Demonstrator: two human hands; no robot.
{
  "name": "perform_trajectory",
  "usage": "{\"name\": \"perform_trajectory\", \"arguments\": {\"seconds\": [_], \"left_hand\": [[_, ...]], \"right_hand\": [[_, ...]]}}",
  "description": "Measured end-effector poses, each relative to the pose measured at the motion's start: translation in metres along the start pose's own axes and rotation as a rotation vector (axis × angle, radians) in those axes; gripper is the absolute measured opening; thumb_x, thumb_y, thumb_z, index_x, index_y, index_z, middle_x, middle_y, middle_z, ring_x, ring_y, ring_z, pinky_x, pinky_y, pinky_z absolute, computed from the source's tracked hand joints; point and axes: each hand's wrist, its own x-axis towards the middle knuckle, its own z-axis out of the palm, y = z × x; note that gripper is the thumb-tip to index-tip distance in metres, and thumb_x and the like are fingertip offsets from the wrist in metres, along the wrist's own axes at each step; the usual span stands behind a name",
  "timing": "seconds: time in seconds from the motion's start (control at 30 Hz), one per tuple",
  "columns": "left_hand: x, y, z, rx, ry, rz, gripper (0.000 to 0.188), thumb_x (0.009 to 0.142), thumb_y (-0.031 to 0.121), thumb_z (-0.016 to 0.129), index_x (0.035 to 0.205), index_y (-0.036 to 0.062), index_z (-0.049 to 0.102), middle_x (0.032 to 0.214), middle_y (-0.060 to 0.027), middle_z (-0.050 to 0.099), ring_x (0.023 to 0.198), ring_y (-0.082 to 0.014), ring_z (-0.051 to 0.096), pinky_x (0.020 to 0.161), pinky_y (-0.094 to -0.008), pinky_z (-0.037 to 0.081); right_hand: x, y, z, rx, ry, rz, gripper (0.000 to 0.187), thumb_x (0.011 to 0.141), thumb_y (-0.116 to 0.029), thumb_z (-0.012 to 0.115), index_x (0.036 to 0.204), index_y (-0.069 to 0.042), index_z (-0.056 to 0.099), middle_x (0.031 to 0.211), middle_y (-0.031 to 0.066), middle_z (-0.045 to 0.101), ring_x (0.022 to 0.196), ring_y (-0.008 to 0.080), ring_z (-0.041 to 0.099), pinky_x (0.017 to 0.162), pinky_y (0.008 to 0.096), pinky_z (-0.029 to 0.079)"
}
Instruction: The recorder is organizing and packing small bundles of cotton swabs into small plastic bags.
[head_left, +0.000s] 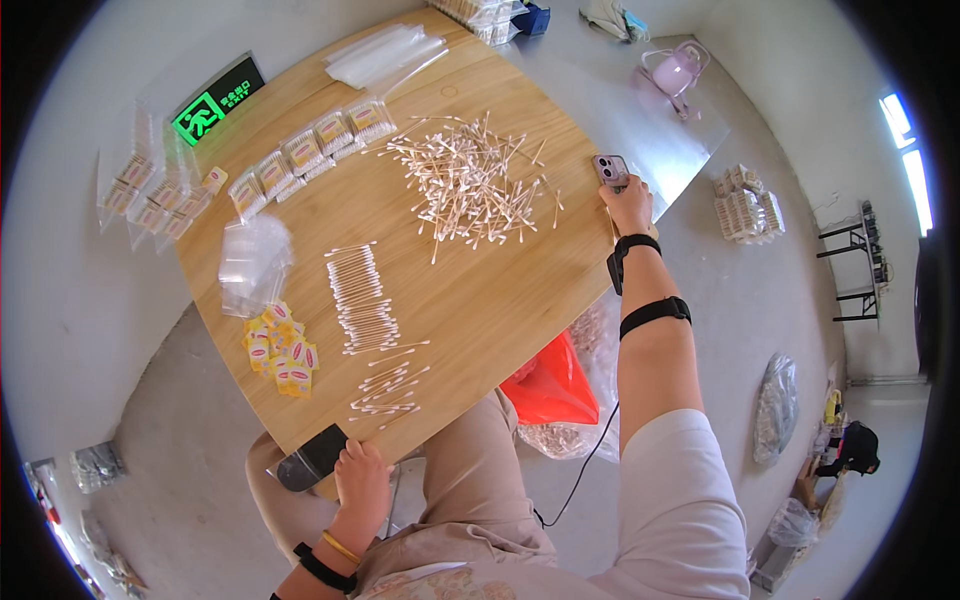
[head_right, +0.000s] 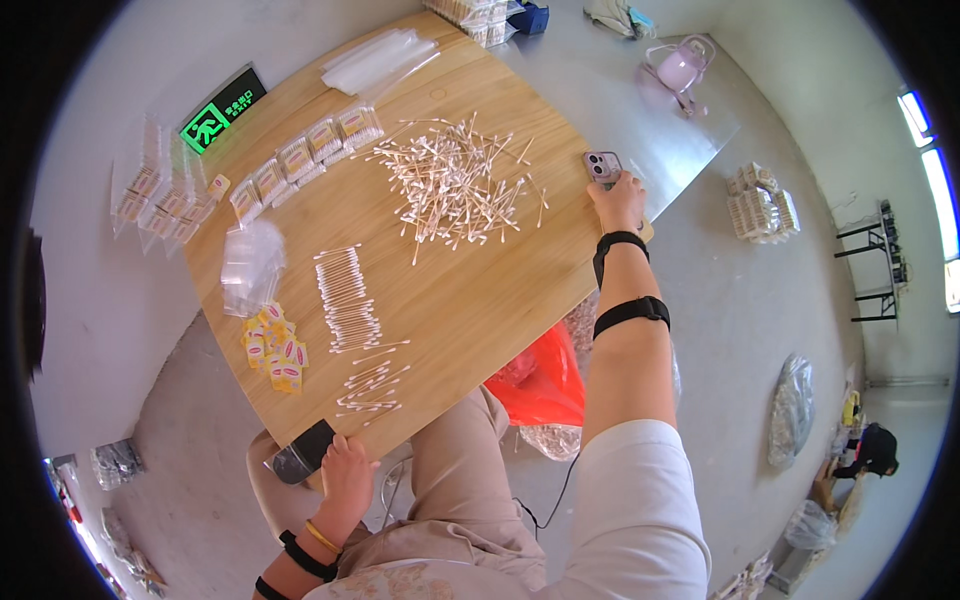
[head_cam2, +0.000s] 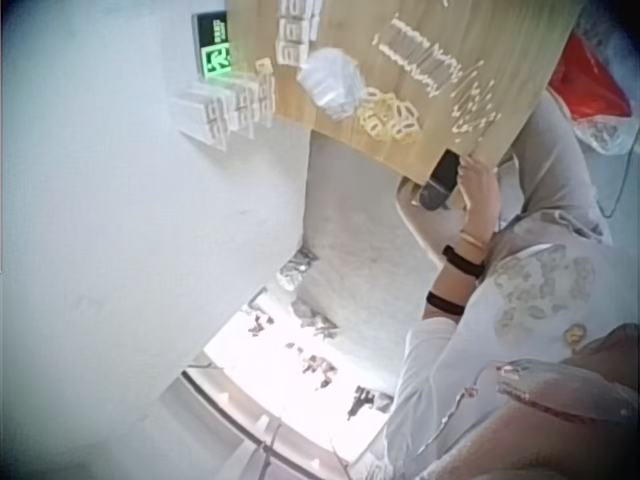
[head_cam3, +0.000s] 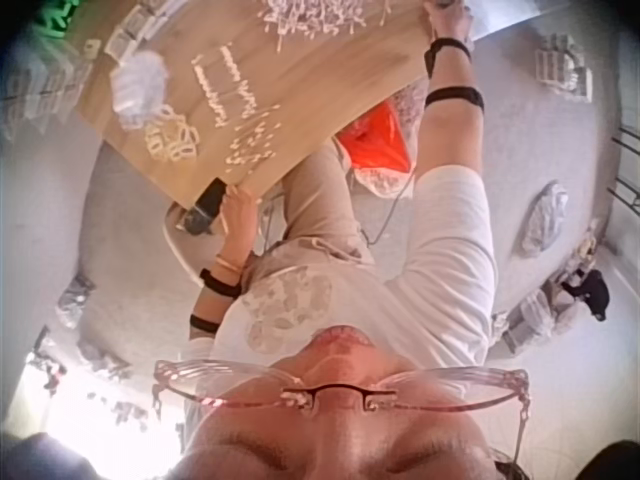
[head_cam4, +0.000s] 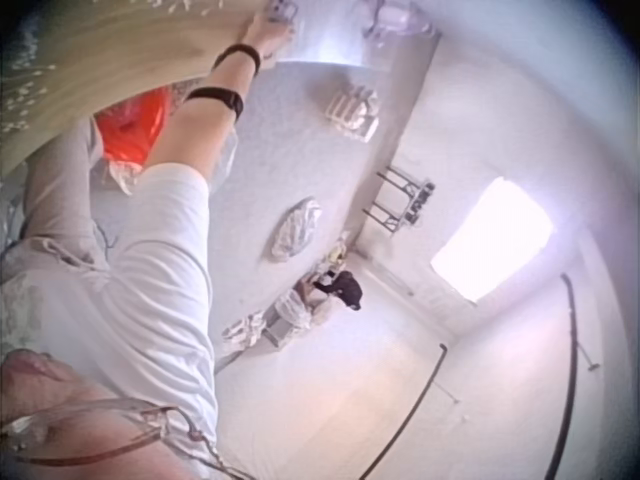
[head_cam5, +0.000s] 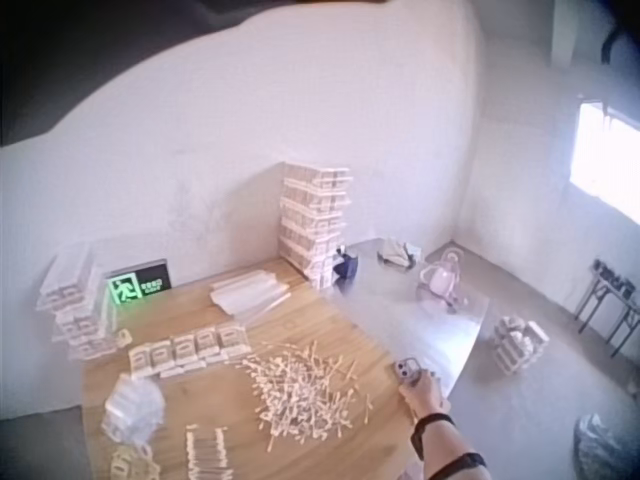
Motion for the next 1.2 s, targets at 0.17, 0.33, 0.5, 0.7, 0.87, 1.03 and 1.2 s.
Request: {"name": "perform_trajectory", "arguments": {"seconds": [0.17, 0.33, 0.5, 0.7, 0.87, 1.03, 1.2], "left_hand": [[0.002, -0.005, 0.005, 0.014, -0.024, -0.013, 0.041, 0.081, 0.034, 0.077, 0.101, 0.0027, 0.060, 0.101, -0.0128, 0.056, 0.094, -0.0278, 0.061, 0.079, -0.0362, 0.052], [0.011, 0.007, 0.000, 0.103, -0.087, 0.011, 0.038, 0.083, 0.037, 0.074, 0.102, 0.0043, 0.065, 0.103, -0.0121, 0.057, 0.096, -0.0254, 0.063, 0.077, -0.0357, 0.053], [0.009, 0.005, 0.002, 0.037, -0.042, -0.029, 0.045, 0.080, 0.037, 0.078, 0.102, 0.0004, 0.063, 0.106, -0.0150, 0.058, 0.097, -0.0274, 0.065, 0.079, -0.0378, 0.055], [0.005, -0.002, 0.009, -0.019, 0.082, 0.037, 0.044, 0.079, 0.036, 0.079, 0.100, 0.0000, 0.065, 0.104, -0.0150, 0.059, 0.097, -0.0280, 0.065, 0.078, -0.0380, 0.056], [-0.001, -0.012, 0.022, -0.073, 0.230, 0.140, 0.045, 0.080, 0.035, 0.077, 0.103, -0.0002, 0.061, 0.103, -0.0140, 0.058, 0.097, -0.0278, 0.063, 0.079, -0.0385, 0.053], [-0.010, -0.016, 0.027, -0.263, 0.399, 0.286, 0.049, 0.087, 0.029, 0.070, 0.126, 0.0070, 0.048, 0.102, -0.0117, 0.057, 0.097, -0.0271, 0.062, 0.081, -0.0394, 0.048], [-0.008, -0.013, 0.023, -0.245, 0.422, 0.309, 0.061, 0.089, 0.026, 0.068, 0.142, 0.0119, 0.042, 0.104, -0.0122, 0.057, 0.097, -0.0273, 0.063, 0.080, -0.0405, 0.046]], "right_hand": [[0.001, 0.006, -0.001, 0.019, 0.145, -0.108, 0.091, 0.076, -0.058, 0.074, 0.140, 0.001, 0.046, 0.143, 0.0244, 0.048, 0.136, 0.0410, 0.042, 0.111, 0.0469, 0.037], [-0.056, -0.005, -0.019, 0.189, 0.213, -0.414, 0.060, 0.085, -0.038, 0.074, 0.131, -0.004, 0.055, 0.137, 0.0230, 0.051, 0.130, 0.0390, 0.046, 0.110, 0.0474, 0.037], [-0.194, -0.049, -0.007, 0.492, -0.064, -0.803, 0.039, 0.083, -0.020, 0.076, 0.118, -0.008, 0.063, 0.128, 0.0185, 0.055, 0.122, 0.0377, 0.051, 0.104, 0.0451, 0.042], [-0.310, -0.084, 0.001, 0.575, -0.451, -0.696, 0.030, 0.083, -0.008, 0.070, 0.113, -0.009, 0.067, 0.116, 0.0138, 0.059, 0.108, 0.0319, 0.057, 0.094, 0.0421, 0.047], [-0.321, -0.110, 0.032, 0.702, -0.474, -0.486, 0.030, 0.082, -0.005, 0.065, 0.112, -0.010, 0.069, 0.109, 0.0140, 0.059, 0.101, 0.0309, 0.058, 0.088, 0.0397, 0.049], [-0.328, -0.129, 0.039, 0.541, -0.397, -0.589, 0.029, 0.082, 0.002, 0.056, 0.102, -0.011, 0.072, 0.109, 0.0144, 0.059, 0.101, 0.0340, 0.058, 0.089, 0.0412, 0.049], [-0.345, -0.139, 0.042, 0.583, -0.454, -0.680, 0.028, 0.082, 0.002, 0.057, 0.102, -0.011, 0.072, 0.108, 0.0144, 0.060, 0.105, 0.0342, 0.057, 0.092, 0.0429, 0.047]]}}
